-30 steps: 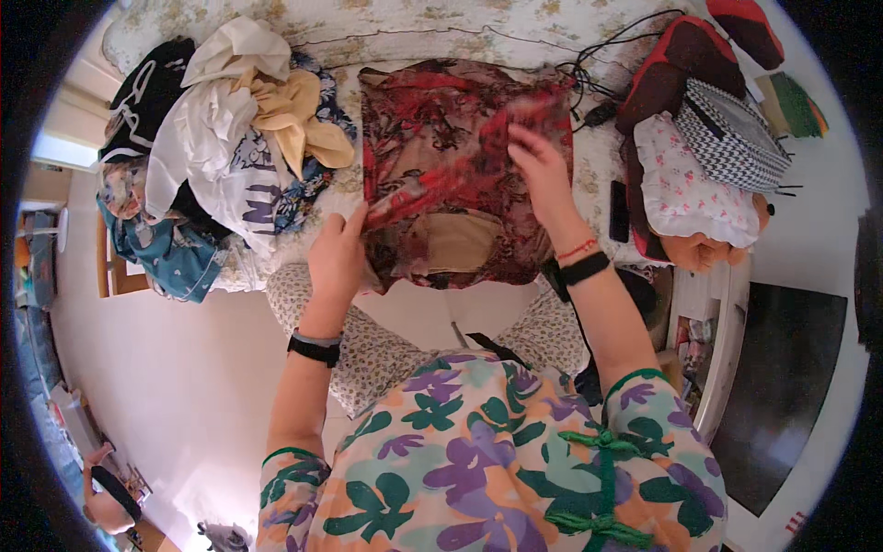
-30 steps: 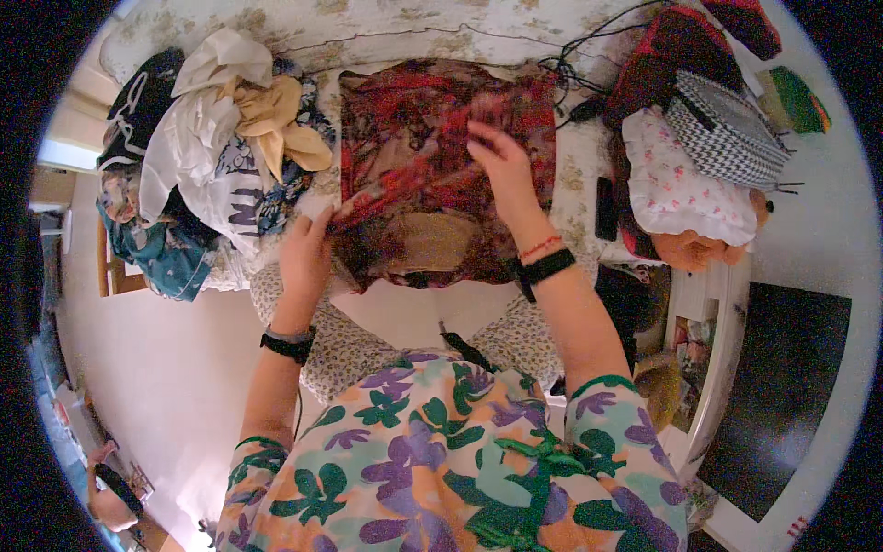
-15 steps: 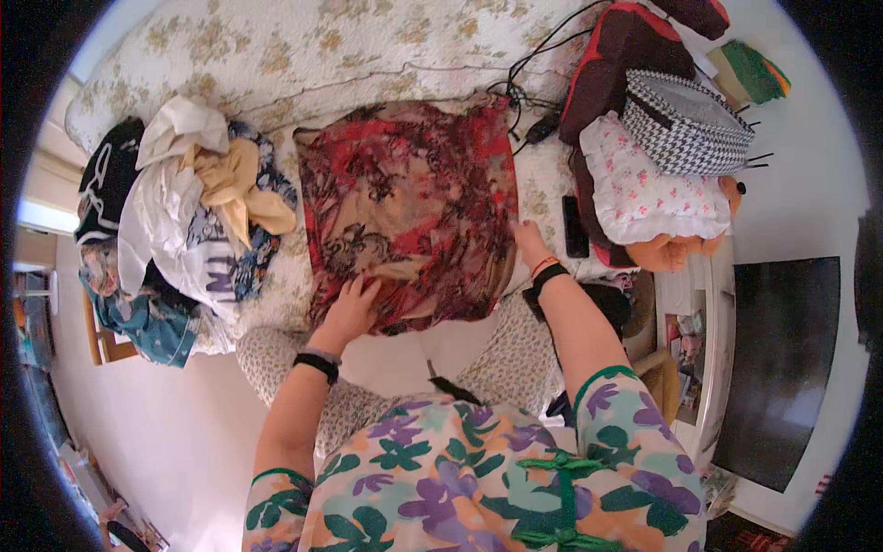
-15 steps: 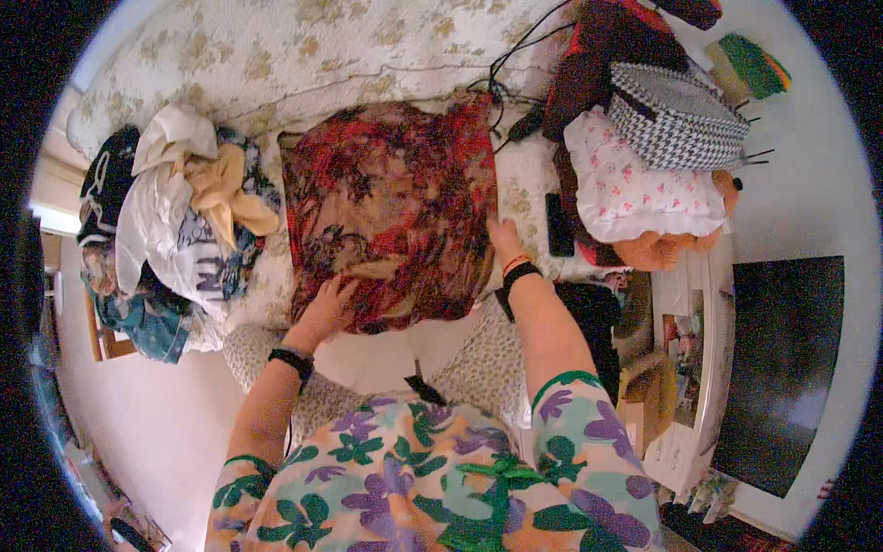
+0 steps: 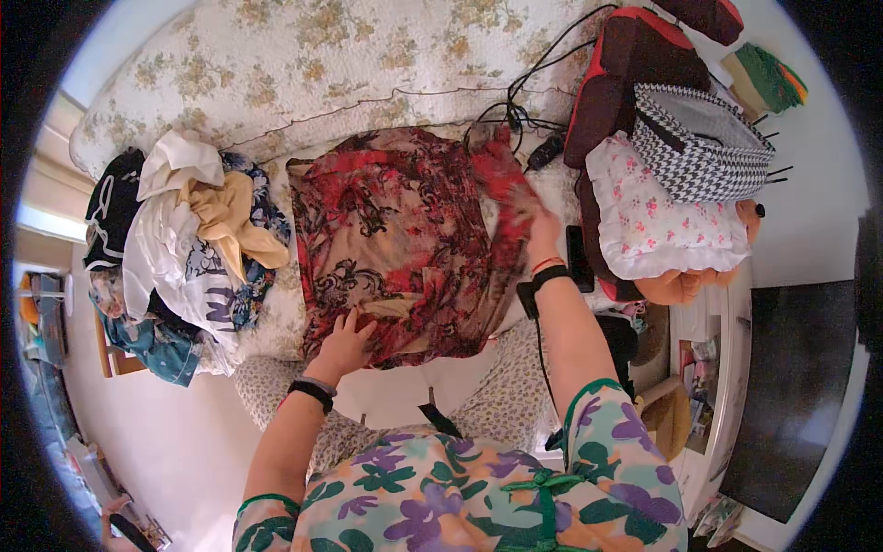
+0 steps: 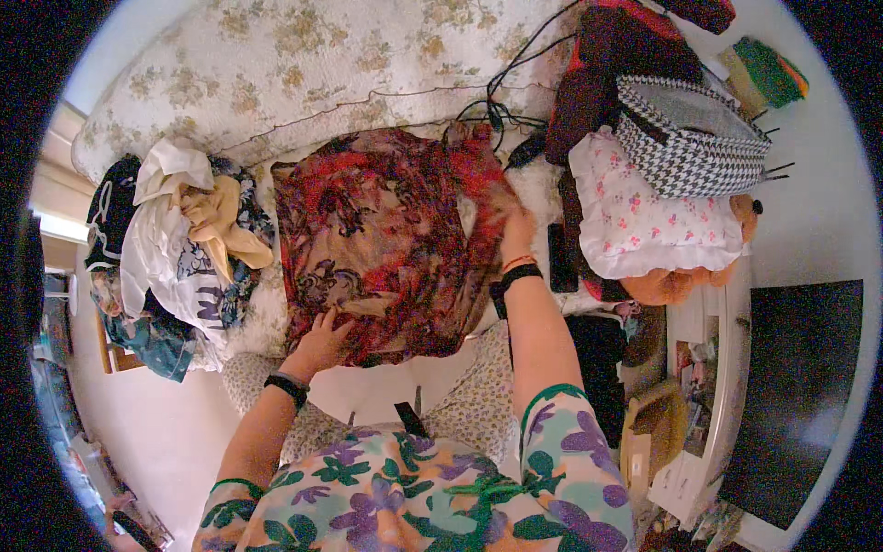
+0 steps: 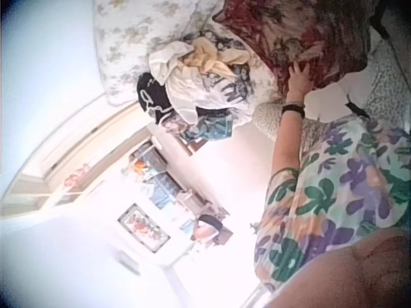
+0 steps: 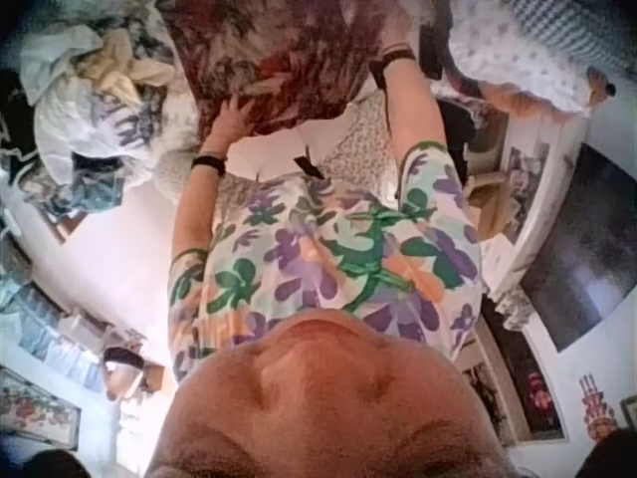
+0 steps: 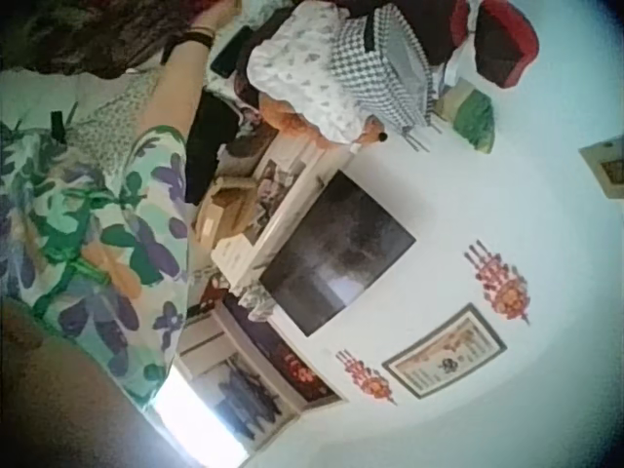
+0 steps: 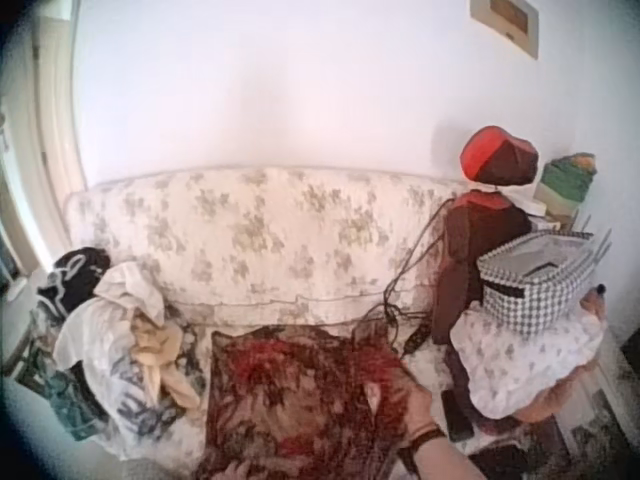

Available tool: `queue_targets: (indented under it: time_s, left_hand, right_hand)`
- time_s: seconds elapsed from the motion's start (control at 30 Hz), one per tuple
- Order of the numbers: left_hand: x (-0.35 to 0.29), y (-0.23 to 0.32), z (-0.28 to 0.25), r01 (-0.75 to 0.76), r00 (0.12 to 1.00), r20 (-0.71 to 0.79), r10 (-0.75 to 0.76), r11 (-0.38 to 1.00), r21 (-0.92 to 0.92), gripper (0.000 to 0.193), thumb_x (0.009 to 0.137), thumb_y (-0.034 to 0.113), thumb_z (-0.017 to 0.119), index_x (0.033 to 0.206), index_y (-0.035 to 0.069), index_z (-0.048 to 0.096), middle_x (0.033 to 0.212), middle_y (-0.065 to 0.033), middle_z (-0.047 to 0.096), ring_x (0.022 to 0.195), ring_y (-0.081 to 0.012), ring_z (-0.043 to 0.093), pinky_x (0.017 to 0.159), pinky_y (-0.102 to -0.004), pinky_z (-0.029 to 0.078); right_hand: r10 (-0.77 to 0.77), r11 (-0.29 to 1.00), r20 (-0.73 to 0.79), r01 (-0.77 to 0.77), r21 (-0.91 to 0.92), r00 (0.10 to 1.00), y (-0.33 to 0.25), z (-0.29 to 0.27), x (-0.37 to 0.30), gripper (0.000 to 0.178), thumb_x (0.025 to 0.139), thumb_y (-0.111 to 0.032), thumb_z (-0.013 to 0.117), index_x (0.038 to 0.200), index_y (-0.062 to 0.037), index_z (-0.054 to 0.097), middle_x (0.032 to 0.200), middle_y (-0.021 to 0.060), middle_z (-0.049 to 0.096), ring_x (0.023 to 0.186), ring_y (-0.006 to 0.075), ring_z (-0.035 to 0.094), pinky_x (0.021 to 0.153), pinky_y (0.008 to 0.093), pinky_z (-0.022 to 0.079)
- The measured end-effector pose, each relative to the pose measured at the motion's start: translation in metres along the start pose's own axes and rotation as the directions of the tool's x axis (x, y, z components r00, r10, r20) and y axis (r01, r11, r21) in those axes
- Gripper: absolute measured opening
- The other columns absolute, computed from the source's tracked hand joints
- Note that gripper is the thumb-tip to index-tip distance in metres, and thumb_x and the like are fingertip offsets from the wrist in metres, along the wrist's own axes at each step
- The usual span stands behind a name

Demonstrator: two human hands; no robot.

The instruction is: Folding various items of clothing on a floral patterned sofa.

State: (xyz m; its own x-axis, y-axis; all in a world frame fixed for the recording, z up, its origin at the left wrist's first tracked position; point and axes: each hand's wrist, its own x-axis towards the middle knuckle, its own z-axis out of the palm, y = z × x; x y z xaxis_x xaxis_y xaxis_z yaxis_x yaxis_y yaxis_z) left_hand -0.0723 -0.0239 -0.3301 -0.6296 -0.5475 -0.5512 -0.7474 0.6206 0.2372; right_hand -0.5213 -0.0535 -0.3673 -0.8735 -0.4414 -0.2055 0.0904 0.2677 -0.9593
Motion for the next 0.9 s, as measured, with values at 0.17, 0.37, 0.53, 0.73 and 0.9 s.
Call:
queue_targets:
  time_s: [0.17, 0.37, 0.53, 0.73, 0.9]
  left_hand:
    - [0.002, -0.006, 0.005, -0.026, 0.997, -0.072, 0.025, 0.999, -0.02, 0.07, 0.071, 0.028, 0.071, 0.134, 0.026, 0.041, 0.142, -0.0195, 0.025, 0.125, -0.0423, 0.032, 0.092, -0.0462, 0.045]
    - [-0.002, -0.015, 0.003, -0.058, 0.986, -0.168, 0.018, 0.97, -0.236, 0.059, 0.078, 0.025, 0.063, 0.132, 0.016, 0.043, 0.138, -0.0233, 0.033, 0.12, -0.0423, 0.04, 0.096, -0.0432, 0.042]
    - [-0.014, -0.008, -0.002, -0.092, 0.95, -0.307, -0.063, 0.881, -0.465, 0.057, 0.083, 0.023, 0.06, 0.132, 0.004, 0.038, 0.136, -0.0259, 0.033, 0.117, -0.0433, 0.043, 0.098, -0.0424, 0.039]
    - [-0.022, -0.039, 0.016, -0.099, 0.93, -0.354, -0.098, 0.861, -0.499, 0.044, 0.081, 0.018, 0.06, 0.12, 0.005, 0.047, 0.127, -0.0217, 0.041, 0.108, -0.0441, 0.047, 0.09, -0.0451, 0.043]
    - [-0.033, -0.037, -0.001, 0.047, 0.801, -0.519, -0.297, 0.897, -0.44, 0.037, 0.076, 0.011, 0.06, 0.113, 0.007, 0.051, 0.122, -0.0204, 0.045, 0.111, -0.0407, 0.045, 0.087, -0.0443, 0.044]
  right_hand:
    - [0.183, 0.92, -0.103, -0.133, 0.369, 0.978, 0.013, -0.059, 0.035, 0.028, 0.09, -0.017, 0.044, 0.098, 0.0061, 0.057, 0.092, 0.0153, 0.06, 0.079, 0.0267, 0.058, 0.072, 0.034, 0.044]
    - [-0.51, 0.819, 0.401, 0.573, -0.045, 0.761, -0.052, 0.022, -0.079, 0.025, 0.095, -0.022, 0.043, 0.103, 0.0002, 0.052, 0.101, 0.0096, 0.056, 0.094, 0.0189, 0.052, 0.083, 0.032, 0.041]
    - [-0.173, 0.559, 0.98, 0.829, 0.015, 0.1, -0.054, 0.047, -0.227, 0.017, 0.085, -0.015, 0.051, 0.092, 0.0002, 0.052, 0.087, 0.0201, 0.054, 0.088, 0.0398, 0.051, 0.077, 0.0438, 0.043]
    - [-0.055, 0.603, 0.981, 0.789, -0.118, 0.188, -0.008, 0.012, -0.238, 0.03, 0.08, -0.02, 0.061, 0.101, 0.0007, 0.059, 0.103, 0.0187, 0.058, 0.097, 0.0361, 0.055, 0.082, 0.0443, 0.045]
    - [-0.175, 0.562, 0.736, 0.68, -0.47, 0.653, -0.001, -0.012, -0.183, 0.034, 0.081, -0.02, 0.062, 0.105, 0.0019, 0.057, 0.104, 0.0202, 0.058, 0.099, 0.0375, 0.054, 0.087, 0.0448, 0.042]
